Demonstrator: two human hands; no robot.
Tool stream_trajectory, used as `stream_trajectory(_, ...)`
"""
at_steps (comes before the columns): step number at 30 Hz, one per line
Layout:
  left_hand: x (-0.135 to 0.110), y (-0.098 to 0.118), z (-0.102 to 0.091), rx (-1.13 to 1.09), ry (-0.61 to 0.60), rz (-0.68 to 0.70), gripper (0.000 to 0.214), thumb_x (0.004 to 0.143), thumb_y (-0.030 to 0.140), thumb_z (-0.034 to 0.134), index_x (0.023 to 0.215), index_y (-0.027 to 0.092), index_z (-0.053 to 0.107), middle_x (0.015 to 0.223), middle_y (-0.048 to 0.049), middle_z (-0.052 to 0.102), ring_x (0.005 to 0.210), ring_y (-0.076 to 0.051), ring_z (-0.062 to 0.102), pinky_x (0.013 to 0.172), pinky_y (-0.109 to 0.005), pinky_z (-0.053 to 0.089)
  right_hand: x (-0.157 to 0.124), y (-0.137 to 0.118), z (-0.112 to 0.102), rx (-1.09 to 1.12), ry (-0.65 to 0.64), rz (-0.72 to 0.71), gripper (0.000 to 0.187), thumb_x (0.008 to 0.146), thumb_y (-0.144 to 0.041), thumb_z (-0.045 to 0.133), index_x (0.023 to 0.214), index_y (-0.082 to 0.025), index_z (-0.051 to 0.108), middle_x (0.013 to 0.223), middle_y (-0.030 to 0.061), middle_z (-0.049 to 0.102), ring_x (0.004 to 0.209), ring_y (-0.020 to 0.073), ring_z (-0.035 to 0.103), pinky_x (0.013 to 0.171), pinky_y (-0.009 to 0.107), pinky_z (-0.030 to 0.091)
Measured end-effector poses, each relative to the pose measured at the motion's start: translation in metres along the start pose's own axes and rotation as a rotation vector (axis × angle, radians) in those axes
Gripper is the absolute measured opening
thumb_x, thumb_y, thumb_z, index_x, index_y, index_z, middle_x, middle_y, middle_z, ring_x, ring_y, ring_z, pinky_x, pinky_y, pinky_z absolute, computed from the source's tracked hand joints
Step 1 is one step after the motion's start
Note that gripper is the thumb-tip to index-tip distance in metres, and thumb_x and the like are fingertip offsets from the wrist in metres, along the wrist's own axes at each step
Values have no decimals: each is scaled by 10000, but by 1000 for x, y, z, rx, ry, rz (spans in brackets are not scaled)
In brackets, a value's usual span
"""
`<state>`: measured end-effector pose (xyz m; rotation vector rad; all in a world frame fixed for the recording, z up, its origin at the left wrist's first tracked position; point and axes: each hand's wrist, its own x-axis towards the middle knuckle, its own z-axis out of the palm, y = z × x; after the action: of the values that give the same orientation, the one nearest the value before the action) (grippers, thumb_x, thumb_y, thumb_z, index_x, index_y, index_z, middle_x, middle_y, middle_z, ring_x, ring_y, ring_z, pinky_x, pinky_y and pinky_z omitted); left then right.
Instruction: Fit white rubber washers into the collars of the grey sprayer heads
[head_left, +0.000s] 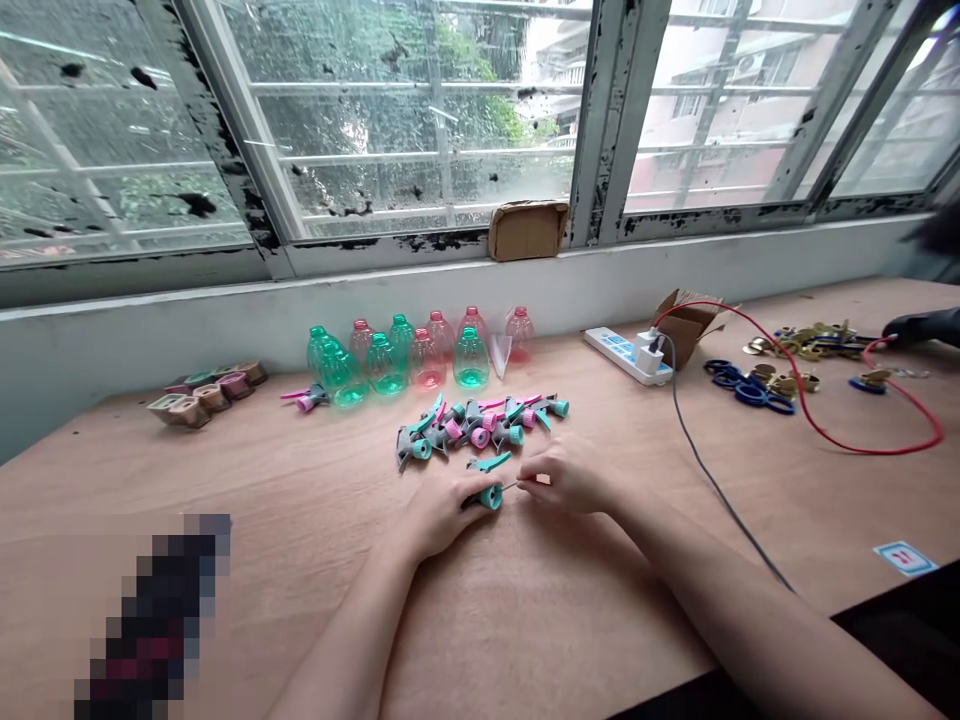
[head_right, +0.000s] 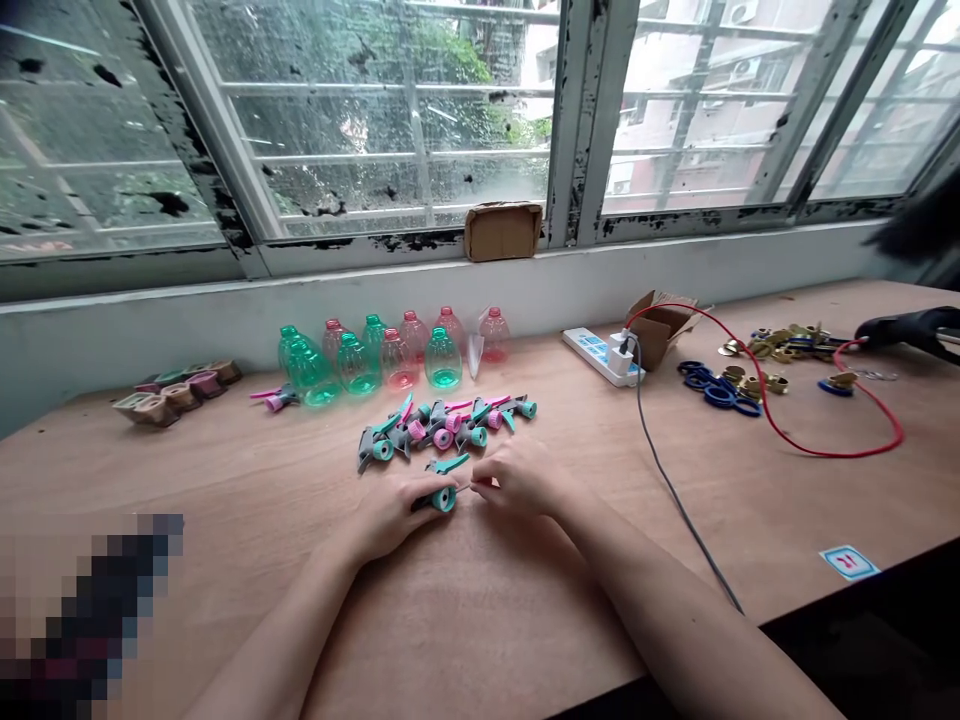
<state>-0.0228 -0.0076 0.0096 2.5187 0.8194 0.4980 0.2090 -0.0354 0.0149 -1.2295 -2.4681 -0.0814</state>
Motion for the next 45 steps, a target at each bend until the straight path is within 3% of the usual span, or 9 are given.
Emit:
stream_trajectory(5, -1, 0, -3, -41, -32, 33, 319, 851, 232, 573, 1152, 287, 663, 1108, -29, 690, 1026, -199, 607, 914, -292, 444, -1, 3, 4, 95, -5, -47, 164, 845, -234, 581, 770, -224, 726, 656, -1, 688, 597, 111, 568, 549, 226, 293)
stream_trajectory(14, -3, -3, -1, -84, 21, 5, 352, 849, 232, 570, 1190, 282, 643, 1151, -42, 679, 1055, -209, 595, 919, -309, 450, -1, 13, 24, 348, 48, -27, 180, 872, -254, 580, 863, -207, 753, 636, -1, 683, 536, 86, 523, 547, 198, 332)
stream_trajectory(20, -4, 0, -4, -111, 35, -50, 324, 822, 234, 590, 1137, 260, 663, 1082, -29, 702, 958, -196, 623, 819, -265, 466, 0, 14, 27, 457, 72, 2, 230, 892, -307, 567, 873, -177, 755, 619, 7, 680, 527, 89, 517, 531, 196, 345)
stream_trajectory(32, -1, -1, 7, -51, 207, -115, 309, 816, 253, 608, 1122, 252, 652, 1072, -20, 704, 945, -204, 629, 828, -292, 460, 5, 0, 21, 109, 285, -18, 242, 944, -247, 502, 959, -242, 743, 905, 29, 743, 771, 131, 640, 670, 227, 395)
stream_trajectory(37, -1, -4, 10, 13, 227, -115, 315, 822, 251, 601, 1134, 237, 636, 1097, -42, 700, 978, -225, 635, 846, -309, 469, 6, -18, 13, -100, 176, 53, 242, 942, -215, 484, 949, -249, 723, 823, 15, 730, 697, 128, 615, 598, 240, 328)
stream_trajectory(45, -2, -6, 11, 237, 91, -82, 330, 851, 256, 576, 1182, 249, 583, 1132, -36, 673, 995, -234, 616, 817, -318, 460, 2, -28, -3, -229, -62, 173, 301, 929, -236, 444, 753, -231, 688, 691, 18, 708, 597, 137, 595, 517, 276, 194)
